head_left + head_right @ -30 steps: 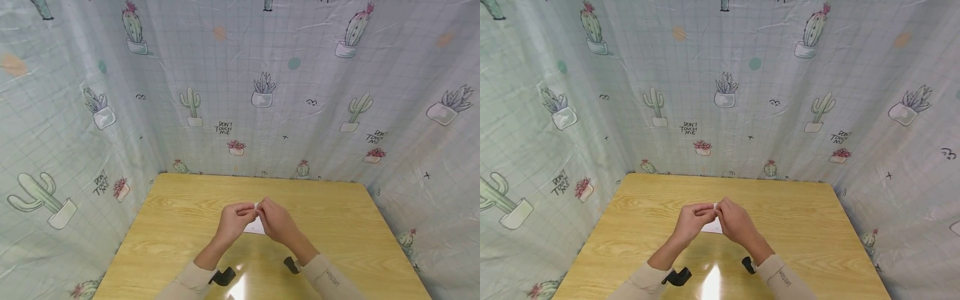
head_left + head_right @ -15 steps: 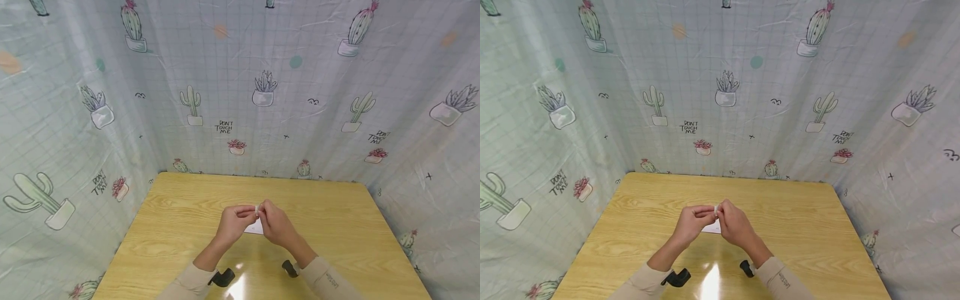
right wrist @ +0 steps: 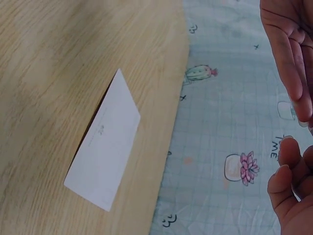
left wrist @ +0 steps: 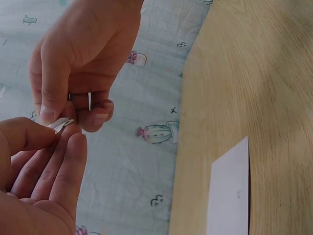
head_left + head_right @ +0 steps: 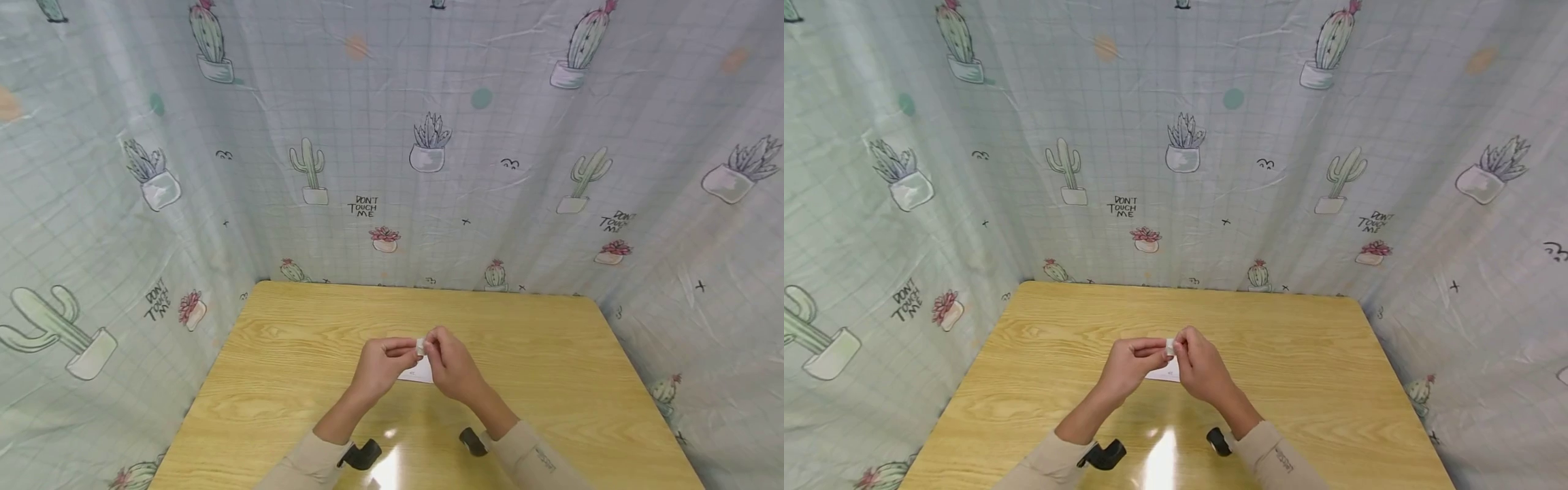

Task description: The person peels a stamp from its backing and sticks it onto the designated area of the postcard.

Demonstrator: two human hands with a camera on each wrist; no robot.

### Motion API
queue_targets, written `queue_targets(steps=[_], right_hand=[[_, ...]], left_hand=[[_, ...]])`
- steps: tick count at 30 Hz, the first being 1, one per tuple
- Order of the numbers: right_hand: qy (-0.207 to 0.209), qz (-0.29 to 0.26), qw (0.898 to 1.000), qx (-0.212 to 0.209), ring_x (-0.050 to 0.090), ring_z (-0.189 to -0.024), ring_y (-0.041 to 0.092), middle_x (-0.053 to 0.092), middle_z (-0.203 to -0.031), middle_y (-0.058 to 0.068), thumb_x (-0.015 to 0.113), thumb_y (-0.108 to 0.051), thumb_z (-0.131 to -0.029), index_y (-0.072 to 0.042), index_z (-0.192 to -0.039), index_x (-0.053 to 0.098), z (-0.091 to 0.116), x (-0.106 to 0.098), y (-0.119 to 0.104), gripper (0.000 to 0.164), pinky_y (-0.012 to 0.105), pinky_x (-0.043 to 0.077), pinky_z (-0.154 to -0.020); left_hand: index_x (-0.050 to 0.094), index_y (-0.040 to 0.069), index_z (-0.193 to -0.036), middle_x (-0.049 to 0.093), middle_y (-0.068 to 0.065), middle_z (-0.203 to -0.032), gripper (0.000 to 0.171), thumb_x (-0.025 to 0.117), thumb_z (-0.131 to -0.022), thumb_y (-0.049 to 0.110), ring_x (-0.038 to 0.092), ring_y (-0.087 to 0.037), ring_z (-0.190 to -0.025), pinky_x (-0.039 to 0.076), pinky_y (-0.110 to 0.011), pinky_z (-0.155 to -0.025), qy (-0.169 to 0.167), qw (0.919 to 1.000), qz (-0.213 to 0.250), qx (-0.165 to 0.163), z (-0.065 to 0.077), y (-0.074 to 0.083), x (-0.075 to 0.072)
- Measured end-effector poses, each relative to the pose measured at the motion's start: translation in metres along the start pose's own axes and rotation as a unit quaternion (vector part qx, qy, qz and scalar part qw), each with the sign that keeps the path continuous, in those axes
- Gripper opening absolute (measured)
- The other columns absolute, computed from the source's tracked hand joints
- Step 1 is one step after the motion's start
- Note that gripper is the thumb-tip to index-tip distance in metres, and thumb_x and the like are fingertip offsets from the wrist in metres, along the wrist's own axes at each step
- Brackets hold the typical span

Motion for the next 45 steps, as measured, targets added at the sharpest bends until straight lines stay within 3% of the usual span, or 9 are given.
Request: queue_targets(steps=[13,24,36,45], right_hand=[[-0.003,-0.067,0.993,0.101,0.036,-0.060,-0.001,0.047,-0.073,-0.004,0.057,0.004,-0.102,-0.004,-0.094,0.053,0.000,-0.007,-0.001,0.012,0.018,0.034,-0.051],[-0.006,-0.078,0.988,0.131,0.041,-0.061,0.002,0.050,-0.073,-0.002,0.057,0.003,-0.103,-0.005,-0.095,0.054,0.004,-0.012,0.004,0.011,0.019,0.036,-0.052],[0.005,-0.048,0.986,0.159,0.041,-0.066,0.006,0.047,-0.077,0.001,0.058,0.000,-0.103,-0.005,-0.098,0.055,0.007,-0.022,0.013,0.007,0.020,0.037,-0.057],[0.016,-0.018,0.983,0.180,0.044,-0.069,0.009,0.050,-0.079,0.002,0.059,-0.002,-0.104,-0.004,-0.098,0.057,0.012,-0.033,0.033,0.007,0.020,0.039,-0.059]], left_hand=[[0.073,-0.009,-0.120,0.076,-0.028,-0.113,0.029,0.073,-0.095,0.005,0.078,-0.030,-0.103,0.064,-0.027,-0.085,-0.018,0.9996,0.020,-0.006,-0.001,-0.003,0.003],[0.074,-0.008,-0.120,0.077,-0.027,-0.113,0.028,0.074,-0.095,0.005,0.078,-0.027,-0.103,0.064,-0.026,-0.084,-0.021,0.9994,0.024,-0.014,-0.001,-0.005,0.006],[0.073,-0.008,-0.122,0.076,-0.028,-0.113,0.029,0.073,-0.096,0.005,0.079,-0.029,-0.101,0.064,-0.027,-0.085,-0.028,0.9991,0.029,-0.014,-0.001,-0.004,0.006],[0.072,-0.010,-0.122,0.076,-0.029,-0.112,0.030,0.072,-0.095,0.003,0.079,-0.030,-0.100,0.064,-0.028,-0.085,-0.019,0.9988,0.042,-0.019,-0.002,-0.003,0.006]])
Point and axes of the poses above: each hand's wrist, its own z-axis away from the middle knuckle, its own x-axis out of the palm, y = z × x, the point moved 2 cm from there along -z, towards the middle knuckle
